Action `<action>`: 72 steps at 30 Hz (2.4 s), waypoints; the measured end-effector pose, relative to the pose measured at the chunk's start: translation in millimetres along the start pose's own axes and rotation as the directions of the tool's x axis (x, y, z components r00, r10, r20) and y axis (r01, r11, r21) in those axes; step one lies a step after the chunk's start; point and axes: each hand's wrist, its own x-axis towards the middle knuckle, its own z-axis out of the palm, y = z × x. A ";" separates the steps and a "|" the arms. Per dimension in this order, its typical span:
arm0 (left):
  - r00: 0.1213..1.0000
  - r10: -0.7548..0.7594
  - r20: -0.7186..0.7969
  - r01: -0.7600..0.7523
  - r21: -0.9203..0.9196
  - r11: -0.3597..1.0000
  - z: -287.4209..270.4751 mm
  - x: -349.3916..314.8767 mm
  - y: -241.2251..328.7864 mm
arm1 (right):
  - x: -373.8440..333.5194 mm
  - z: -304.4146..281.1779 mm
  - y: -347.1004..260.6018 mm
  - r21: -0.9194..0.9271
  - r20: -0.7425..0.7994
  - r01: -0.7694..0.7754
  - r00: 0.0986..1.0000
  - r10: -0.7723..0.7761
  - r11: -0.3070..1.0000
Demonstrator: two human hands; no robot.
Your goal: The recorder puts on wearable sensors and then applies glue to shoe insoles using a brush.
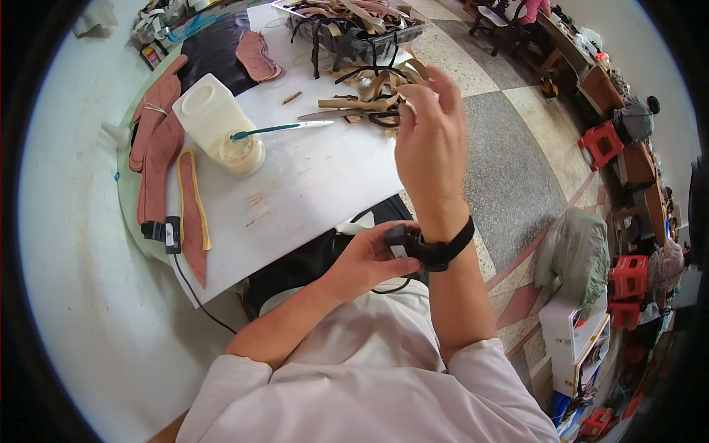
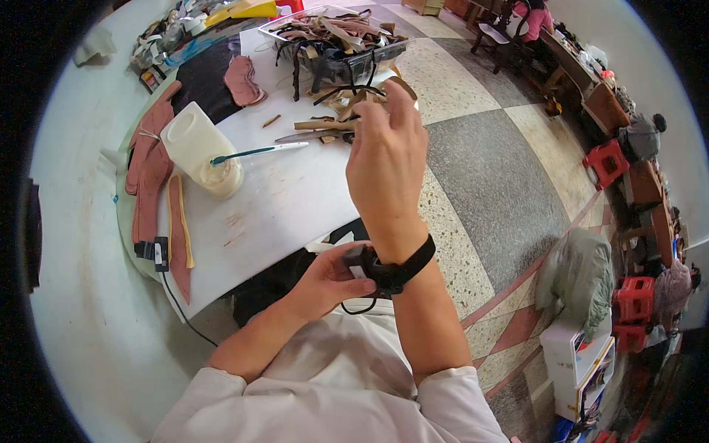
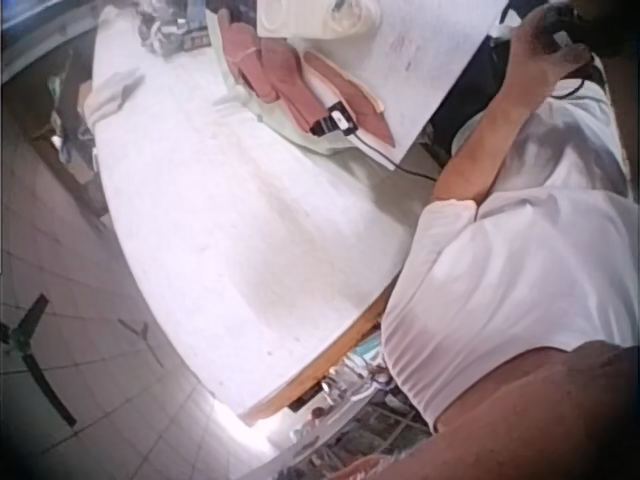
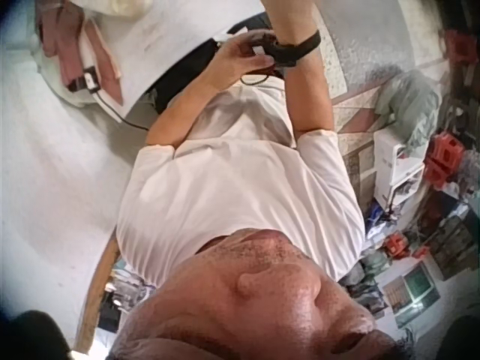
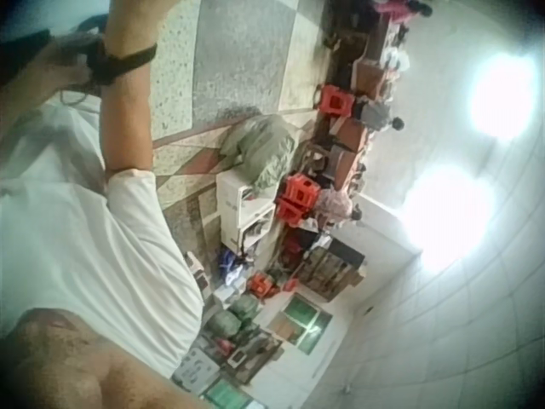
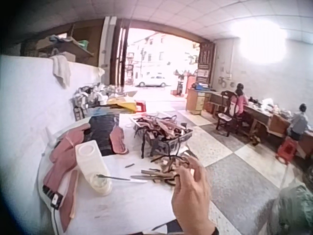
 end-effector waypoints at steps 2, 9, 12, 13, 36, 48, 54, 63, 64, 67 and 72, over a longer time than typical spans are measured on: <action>0.999 0.051 -0.007 -0.051 -0.070 0.996 6.7 1.0 -6.0 | -1.9 3.4 0.1 -0.052 0.001 0.027 1.000 -0.027 0.998; 0.626 0.747 0.227 -0.347 0.938 0.006 51.6 -3.6 43.2 | -2.5 23.4 -3.2 -0.154 0.067 0.036 0.997 -0.026 0.987; 0.694 0.696 0.187 -0.242 0.970 -0.020 59.2 2.0 47.3 | 1.1 23.2 -2.1 -0.210 0.094 0.064 0.995 -0.045 0.976; 0.695 0.695 0.187 -0.239 0.971 -0.023 62.5 2.1 49.7 | -0.2 24.2 -0.4 -0.240 0.115 0.068 0.993 -0.041 0.968; 0.971 0.232 -0.054 -0.097 0.802 0.590 74.2 25.9 80.0 | -18.1 26.8 -8.4 -0.267 0.368 0.258 0.918 -0.149 0.929; 0.973 0.057 0.225 -0.218 0.803 0.555 129.9 45.6 70.0 | -21.0 24.0 -18.0 -0.122 0.461 0.467 0.808 -0.367 0.876; 0.958 0.037 0.283 -0.187 0.522 0.832 106.9 -0.8 57.0 | 1.6 0.2 10.2 -0.040 0.408 0.252 0.887 -0.215 0.967; 0.807 0.522 0.276 -0.489 0.807 0.330 72.1 -8.4 18.4 | 34.1 -8.8 -0.9 0.449 0.547 -0.447 0.822 0.157 0.774; 0.808 0.523 0.271 -0.486 0.808 0.332 73.4 -6.9 20.0 | 33.7 -5.8 -2.7 0.508 0.582 -0.589 0.773 0.253 0.629; 0.812 0.533 0.238 -0.459 0.824 0.331 81.4 -1.8 31.9 | 14.9 15.7 -5.8 0.371 0.447 -0.411 0.865 0.228 0.832; 0.954 0.283 0.102 -0.261 0.749 0.609 93.2 26.0 49.4 | -17.6 34.8 -3.6 0.185 0.390 -0.103 0.921 0.023 0.977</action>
